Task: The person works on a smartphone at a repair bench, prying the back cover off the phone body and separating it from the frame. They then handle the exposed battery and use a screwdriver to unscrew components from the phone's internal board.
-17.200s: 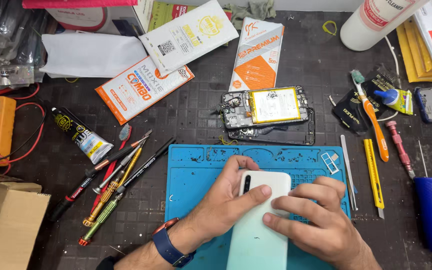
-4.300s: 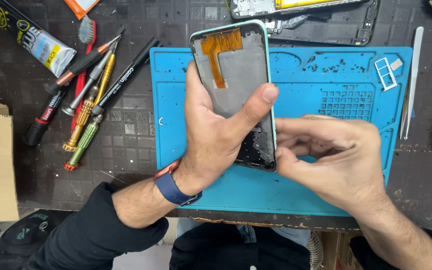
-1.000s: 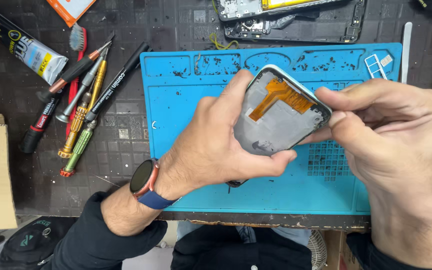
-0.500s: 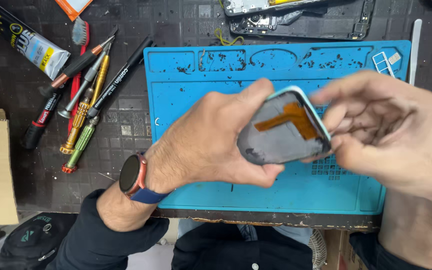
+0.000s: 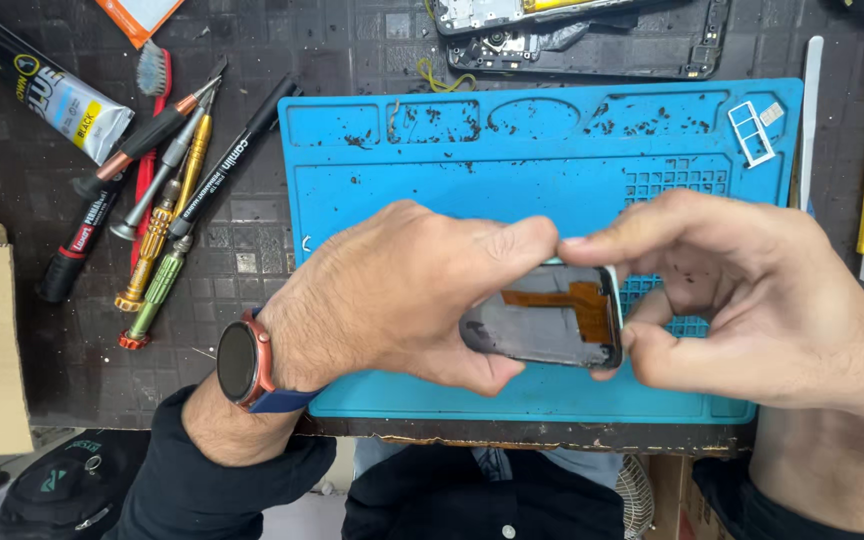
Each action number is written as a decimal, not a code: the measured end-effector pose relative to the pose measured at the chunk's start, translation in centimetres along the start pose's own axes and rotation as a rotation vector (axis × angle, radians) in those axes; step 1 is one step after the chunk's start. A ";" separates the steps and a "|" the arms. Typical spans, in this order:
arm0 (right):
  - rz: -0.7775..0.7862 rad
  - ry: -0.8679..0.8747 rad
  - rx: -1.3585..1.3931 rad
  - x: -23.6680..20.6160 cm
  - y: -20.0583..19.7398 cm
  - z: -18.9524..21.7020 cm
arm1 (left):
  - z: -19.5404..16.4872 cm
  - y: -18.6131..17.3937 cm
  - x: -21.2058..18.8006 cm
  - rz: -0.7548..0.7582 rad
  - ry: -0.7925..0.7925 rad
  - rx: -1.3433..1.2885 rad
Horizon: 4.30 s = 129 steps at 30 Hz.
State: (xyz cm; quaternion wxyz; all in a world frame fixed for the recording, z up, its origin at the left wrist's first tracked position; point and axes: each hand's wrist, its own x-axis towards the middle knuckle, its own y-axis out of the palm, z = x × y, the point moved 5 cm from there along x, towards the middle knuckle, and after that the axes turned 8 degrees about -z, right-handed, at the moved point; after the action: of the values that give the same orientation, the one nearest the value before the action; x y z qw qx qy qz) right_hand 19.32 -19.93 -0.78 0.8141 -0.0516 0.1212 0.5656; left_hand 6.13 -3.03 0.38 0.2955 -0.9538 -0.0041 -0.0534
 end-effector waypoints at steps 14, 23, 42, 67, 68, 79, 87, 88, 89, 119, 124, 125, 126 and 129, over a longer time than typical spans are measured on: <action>-0.076 -0.143 -0.263 0.2 -0.3 1.5 | -1.1 0.6 0.0 0.082 0.070 0.141; -0.039 0.048 -0.191 -0.5 -1.4 -0.9 | -1.6 1.5 0.0 0.131 0.094 0.212; 0.210 0.235 -0.063 -0.8 -1.7 -1.9 | -2.9 2.4 -1.1 -0.086 0.264 0.532; -0.483 -0.426 0.010 -0.5 0.4 2.9 | -2.9 -2.4 -2.7 -0.897 0.028 0.299; -0.514 -0.464 -0.015 -0.6 0.5 2.9 | -2.7 -1.8 -2.9 -0.935 -0.040 0.169; -0.308 -0.543 -0.175 -0.4 5.0 1.6 | 3.0 0.7 -2.0 -0.905 -0.242 -0.902; -0.201 -0.528 -0.142 -0.6 5.8 2.1 | 3.7 0.5 -1.6 -0.957 -0.428 -1.267; -0.200 -0.514 -0.134 -0.7 5.8 2.0 | 3.6 0.5 -1.5 -0.951 -0.425 -1.276; -0.209 -0.523 -0.166 -0.7 5.7 2.0 | 3.5 0.4 -1.5 -0.946 -0.424 -1.284; -0.378 -0.709 -0.645 -0.2 6.1 4.1 | 4.4 0.5 -2.5 -0.966 -0.301 -1.256; -0.409 -0.702 -0.623 -0.2 6.2 3.8 | 4.1 0.1 -2.3 -0.957 -0.377 -1.159; -0.416 -0.703 -0.616 -0.3 6.2 3.8 | 4.0 0.0 -2.2 -0.949 -0.359 -1.140; -0.422 -0.702 -0.609 -0.3 6.2 3.7 | 3.8 0.0 -2.1 -0.941 -0.343 -1.122; -0.436 -0.688 -0.612 -0.4 6.1 3.7 | 3.6 -0.1 -2.3 -0.913 -0.338 -1.118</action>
State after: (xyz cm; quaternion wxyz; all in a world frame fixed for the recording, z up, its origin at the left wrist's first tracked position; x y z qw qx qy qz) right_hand 13.97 -17.31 3.19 0.8536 -0.1225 -0.3389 0.3762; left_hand 4.24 -0.83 -2.74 -0.2905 -0.8605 -0.4181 -0.0178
